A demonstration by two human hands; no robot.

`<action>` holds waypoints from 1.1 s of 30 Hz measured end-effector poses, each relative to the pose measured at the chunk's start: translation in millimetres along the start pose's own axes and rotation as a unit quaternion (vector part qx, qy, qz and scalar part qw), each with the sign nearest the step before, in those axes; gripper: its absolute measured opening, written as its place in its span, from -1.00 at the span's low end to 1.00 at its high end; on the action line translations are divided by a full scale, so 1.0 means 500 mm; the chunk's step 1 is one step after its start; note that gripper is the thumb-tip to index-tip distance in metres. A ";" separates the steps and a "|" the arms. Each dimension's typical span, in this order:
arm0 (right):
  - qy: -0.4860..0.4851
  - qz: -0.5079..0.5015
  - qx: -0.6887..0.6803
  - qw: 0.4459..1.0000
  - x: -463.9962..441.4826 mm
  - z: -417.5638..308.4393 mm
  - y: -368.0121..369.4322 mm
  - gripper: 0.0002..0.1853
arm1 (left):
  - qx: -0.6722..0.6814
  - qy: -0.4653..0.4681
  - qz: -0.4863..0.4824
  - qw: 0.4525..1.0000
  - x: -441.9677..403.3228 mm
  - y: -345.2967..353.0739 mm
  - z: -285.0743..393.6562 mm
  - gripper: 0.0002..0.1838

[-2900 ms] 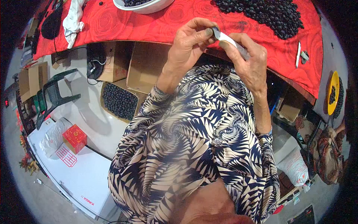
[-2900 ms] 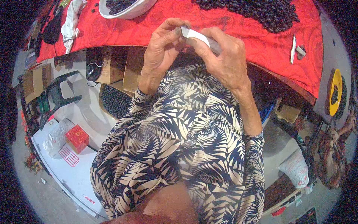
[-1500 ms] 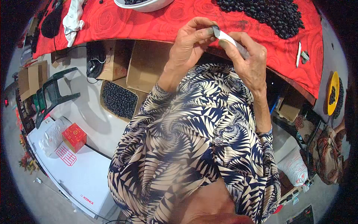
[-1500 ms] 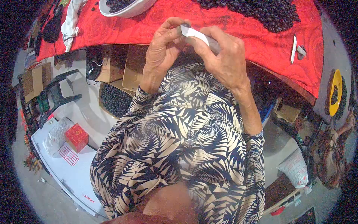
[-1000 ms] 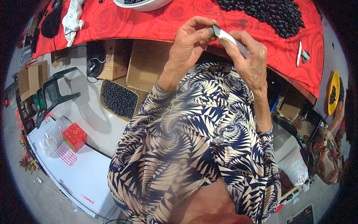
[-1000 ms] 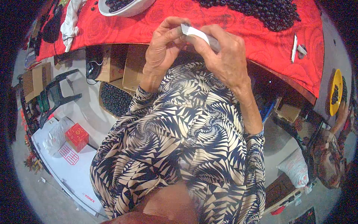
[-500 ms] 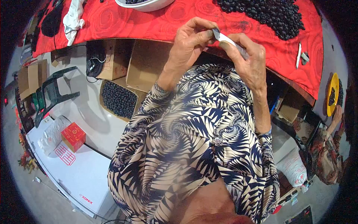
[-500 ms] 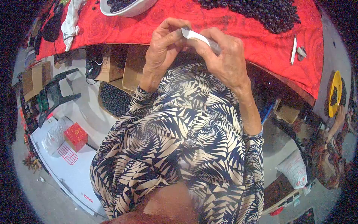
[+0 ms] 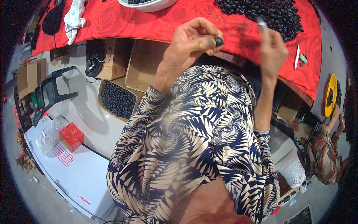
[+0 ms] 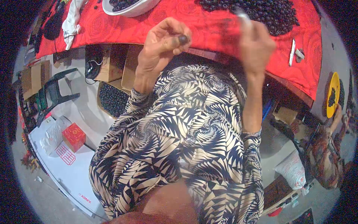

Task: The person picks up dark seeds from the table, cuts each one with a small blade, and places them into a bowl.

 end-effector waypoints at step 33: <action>0.099 -0.129 -0.188 0.969 0.031 -0.045 0.004 -0.77 | 0.050 -0.034 0.094 0.994 -0.003 0.001 -0.032 -0.78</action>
Point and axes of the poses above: each hand's wrist, its own x-axis away from the middle knuckle, its own y-axis out of the palm, z = x × y, the point moved 1 cm from there along -x, towards the middle knuckle, and after that the axes turned 8 degrees about z, right-handed, at the moved point
